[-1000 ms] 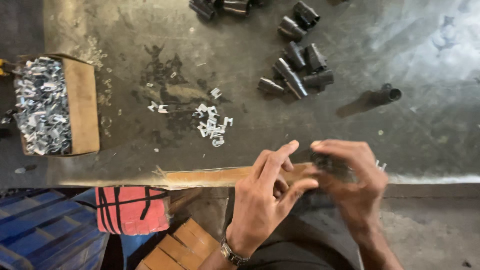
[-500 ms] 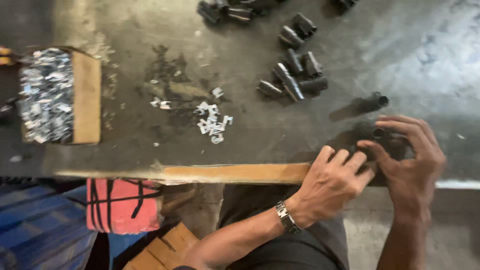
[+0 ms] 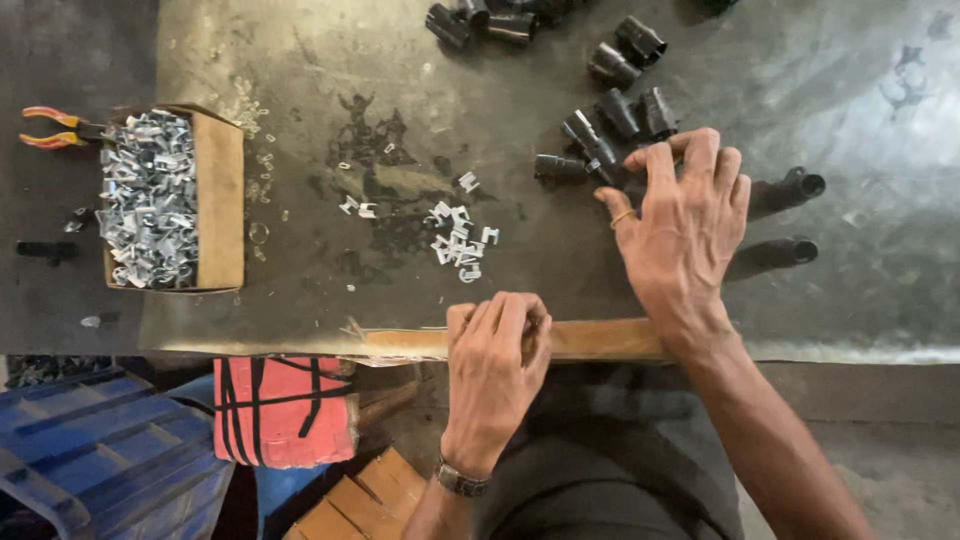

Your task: The person picks up black plastic pipe fittings from the workbench, inserts a small metal spring clip into each fitting by hand, and places the assembled fitting aside on the table, repeating this assembly cycle.

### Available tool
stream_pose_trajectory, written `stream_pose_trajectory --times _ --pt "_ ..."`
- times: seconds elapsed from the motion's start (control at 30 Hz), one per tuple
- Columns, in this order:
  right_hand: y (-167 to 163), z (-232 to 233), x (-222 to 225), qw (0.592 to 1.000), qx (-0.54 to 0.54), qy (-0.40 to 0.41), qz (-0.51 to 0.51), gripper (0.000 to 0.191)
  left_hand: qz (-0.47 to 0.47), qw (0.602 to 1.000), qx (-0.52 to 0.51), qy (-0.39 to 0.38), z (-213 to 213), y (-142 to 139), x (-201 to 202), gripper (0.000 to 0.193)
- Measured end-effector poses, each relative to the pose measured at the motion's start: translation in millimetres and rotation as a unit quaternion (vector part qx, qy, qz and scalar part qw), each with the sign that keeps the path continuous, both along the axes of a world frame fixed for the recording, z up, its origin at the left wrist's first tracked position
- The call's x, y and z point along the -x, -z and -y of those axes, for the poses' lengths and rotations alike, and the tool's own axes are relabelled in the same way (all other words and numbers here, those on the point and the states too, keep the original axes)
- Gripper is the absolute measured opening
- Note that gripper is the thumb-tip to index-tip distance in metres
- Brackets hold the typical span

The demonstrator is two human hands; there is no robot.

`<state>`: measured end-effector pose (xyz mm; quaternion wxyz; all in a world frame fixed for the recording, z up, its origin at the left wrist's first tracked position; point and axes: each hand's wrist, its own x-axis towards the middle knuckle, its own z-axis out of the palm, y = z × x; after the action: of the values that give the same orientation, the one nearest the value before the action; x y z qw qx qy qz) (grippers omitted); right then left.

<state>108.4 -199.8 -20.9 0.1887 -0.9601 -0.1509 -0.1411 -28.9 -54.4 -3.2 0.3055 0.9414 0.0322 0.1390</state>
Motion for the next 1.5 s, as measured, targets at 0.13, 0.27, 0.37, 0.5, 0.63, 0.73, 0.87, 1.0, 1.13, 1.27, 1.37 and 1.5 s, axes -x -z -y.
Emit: stream_pose_trajectory --times 0.13,0.27,0.37,0.5,0.63,0.73,0.87,1.0,1.13,1.27,1.37,1.5 --pt "-8 11 11 1.0 0.002 -0.023 0.002 0.039 0.015 0.997 0.079 -0.013 -4 0 6 0.034" --pt "-11 37 33 0.974 -0.193 -0.098 -0.062 0.025 0.036 0.997 0.072 -0.013 -9 6 5 0.028" --pt "-3 36 39 0.953 -0.26 -0.122 -0.099 0.023 0.025 0.999 0.023 -0.006 -11 6 1 0.025" --pt "-3 25 46 0.972 -0.161 -0.143 -0.088 0.033 -0.01 1.0 -0.016 -0.009 -11 1 -2 0.021" --pt "-15 24 53 0.99 -0.074 -0.122 -0.017 0.048 0.0 1.0 -0.02 -0.019 -14 -3 -2 0.021" --pt "-20 28 52 0.989 -0.057 -0.076 -0.114 0.035 0.003 1.0 0.002 -0.006 -16 -5 0 0.02" --pt "-18 39 59 0.96 -0.181 -0.131 -0.167 0.034 -0.002 0.998 0.069 -0.009 -14 -8 3 0.019" --pt "-3 49 82 0.826 -0.451 -0.133 -0.311 0.035 0.021 0.983 0.182 0.026 -10 -7 4 0.026" --pt "16 53 92 0.745 -0.542 -0.128 -0.367 0.03 0.002 0.932 0.358 0.059 -4 -3 3 0.027" --pt "21 55 92 0.722 -0.559 -0.126 -0.388 0.031 0.017 0.908 0.407 0.096 -3 3 1 0.026" --pt "19 55 92 0.736 -0.543 -0.132 -0.381 0.03 0.021 0.905 0.412 0.103 0 9 -2 0.026" --pt "17 53 93 0.746 -0.531 -0.15 -0.372 0.03 0.012 0.894 0.436 0.101 3 14 1 0.023"
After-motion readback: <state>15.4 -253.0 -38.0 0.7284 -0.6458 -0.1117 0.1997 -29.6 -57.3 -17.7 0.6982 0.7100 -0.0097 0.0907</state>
